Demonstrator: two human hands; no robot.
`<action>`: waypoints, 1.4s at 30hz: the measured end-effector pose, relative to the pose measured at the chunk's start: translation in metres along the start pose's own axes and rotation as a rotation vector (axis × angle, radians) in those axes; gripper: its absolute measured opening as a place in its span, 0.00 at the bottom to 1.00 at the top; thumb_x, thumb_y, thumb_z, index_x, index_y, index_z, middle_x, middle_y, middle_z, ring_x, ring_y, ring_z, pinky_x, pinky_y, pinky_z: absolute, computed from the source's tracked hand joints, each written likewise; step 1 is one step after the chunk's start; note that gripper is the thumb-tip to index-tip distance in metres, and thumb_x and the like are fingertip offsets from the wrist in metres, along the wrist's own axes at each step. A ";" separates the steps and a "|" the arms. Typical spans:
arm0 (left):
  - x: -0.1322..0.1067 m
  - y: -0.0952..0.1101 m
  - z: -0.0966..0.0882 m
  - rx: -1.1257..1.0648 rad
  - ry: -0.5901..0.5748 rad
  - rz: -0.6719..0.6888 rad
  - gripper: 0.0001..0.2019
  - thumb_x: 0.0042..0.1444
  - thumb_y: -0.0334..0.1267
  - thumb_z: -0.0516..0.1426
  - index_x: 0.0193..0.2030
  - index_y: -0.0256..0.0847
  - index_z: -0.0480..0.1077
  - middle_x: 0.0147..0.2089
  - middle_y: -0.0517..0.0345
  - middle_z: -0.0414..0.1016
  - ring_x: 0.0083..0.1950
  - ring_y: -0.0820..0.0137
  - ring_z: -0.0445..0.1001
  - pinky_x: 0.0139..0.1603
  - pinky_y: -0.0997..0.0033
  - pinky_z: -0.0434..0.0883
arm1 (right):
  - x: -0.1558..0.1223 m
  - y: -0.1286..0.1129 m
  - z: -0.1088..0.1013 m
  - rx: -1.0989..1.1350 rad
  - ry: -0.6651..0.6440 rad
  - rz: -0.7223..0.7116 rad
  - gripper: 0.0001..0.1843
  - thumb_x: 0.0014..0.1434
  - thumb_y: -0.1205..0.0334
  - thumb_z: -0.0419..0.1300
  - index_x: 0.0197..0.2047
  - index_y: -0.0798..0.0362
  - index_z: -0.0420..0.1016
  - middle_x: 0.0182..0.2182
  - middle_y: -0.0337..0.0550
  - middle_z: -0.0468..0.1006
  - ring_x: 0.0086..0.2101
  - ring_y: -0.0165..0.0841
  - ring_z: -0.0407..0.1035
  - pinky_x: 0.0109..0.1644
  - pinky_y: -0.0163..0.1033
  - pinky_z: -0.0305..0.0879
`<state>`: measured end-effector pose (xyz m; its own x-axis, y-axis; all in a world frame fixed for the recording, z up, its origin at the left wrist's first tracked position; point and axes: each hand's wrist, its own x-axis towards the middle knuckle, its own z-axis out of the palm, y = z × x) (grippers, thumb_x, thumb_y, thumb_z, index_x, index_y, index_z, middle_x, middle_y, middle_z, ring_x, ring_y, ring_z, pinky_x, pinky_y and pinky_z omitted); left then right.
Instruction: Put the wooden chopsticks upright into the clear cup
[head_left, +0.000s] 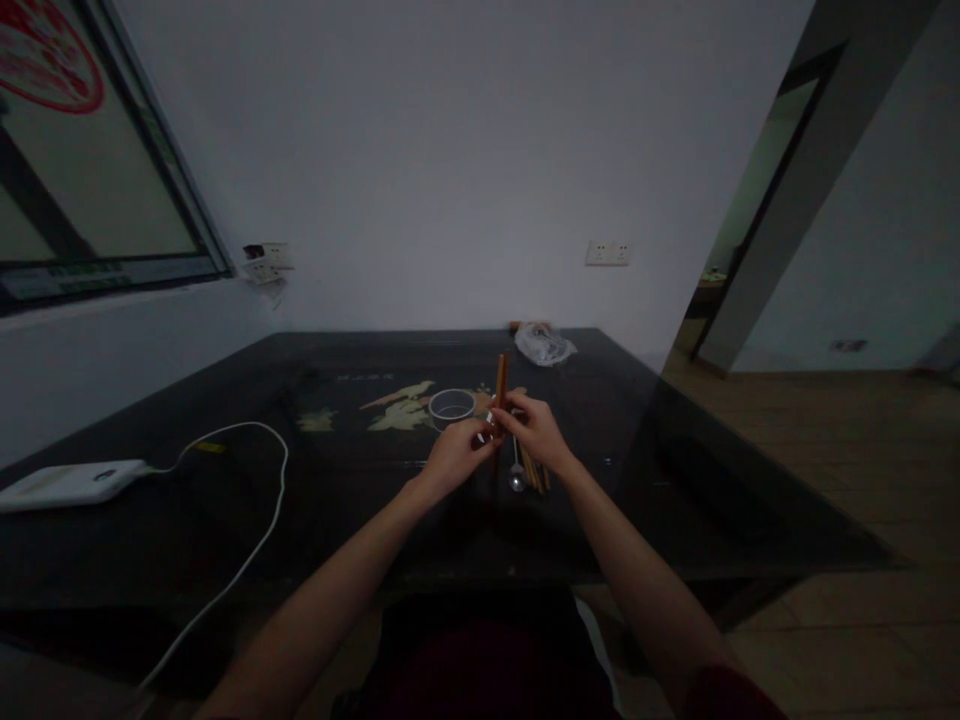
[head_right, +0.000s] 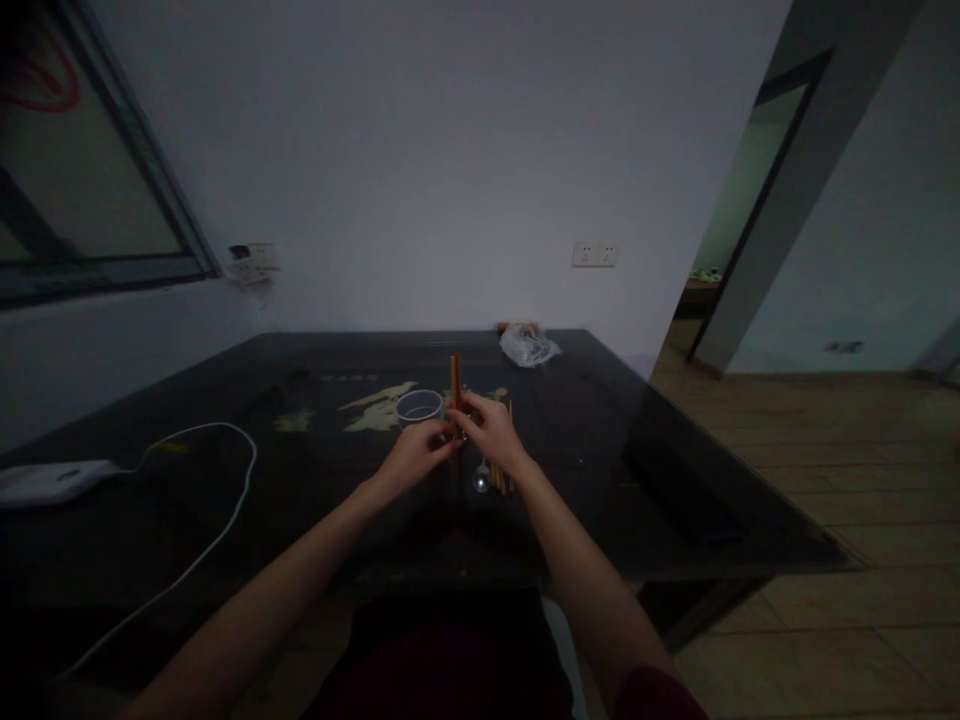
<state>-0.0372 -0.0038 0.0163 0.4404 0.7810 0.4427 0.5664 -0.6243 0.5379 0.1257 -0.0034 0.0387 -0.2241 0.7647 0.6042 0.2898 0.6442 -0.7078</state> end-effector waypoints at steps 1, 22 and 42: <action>0.000 0.000 -0.001 -0.020 -0.002 0.014 0.10 0.57 0.40 0.55 0.36 0.37 0.74 0.34 0.55 0.76 0.33 0.70 0.71 0.35 0.74 0.65 | 0.000 0.000 0.000 -0.019 -0.018 -0.012 0.12 0.57 0.55 0.57 0.37 0.54 0.75 0.29 0.41 0.75 0.29 0.31 0.68 0.31 0.32 0.65; 0.001 -0.005 -0.004 -0.022 -0.009 0.013 0.10 0.56 0.39 0.56 0.39 0.38 0.75 0.34 0.55 0.77 0.33 0.69 0.74 0.34 0.73 0.67 | -0.003 -0.002 -0.002 -0.032 0.028 0.020 0.10 0.54 0.57 0.60 0.34 0.55 0.76 0.28 0.42 0.77 0.30 0.32 0.71 0.30 0.32 0.65; -0.010 -0.070 -0.044 -0.205 0.482 0.000 0.23 0.56 0.44 0.55 0.57 0.43 0.58 0.58 0.48 0.62 0.59 0.63 0.63 0.58 0.58 0.64 | -0.002 0.002 -0.002 -0.037 0.084 0.065 0.11 0.55 0.58 0.60 0.36 0.56 0.78 0.30 0.45 0.80 0.29 0.34 0.73 0.30 0.34 0.67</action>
<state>-0.1116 0.0312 0.0057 0.0425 0.7161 0.6967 0.3968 -0.6521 0.6460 0.1286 -0.0040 0.0373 -0.1252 0.7996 0.5874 0.3354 0.5913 -0.7334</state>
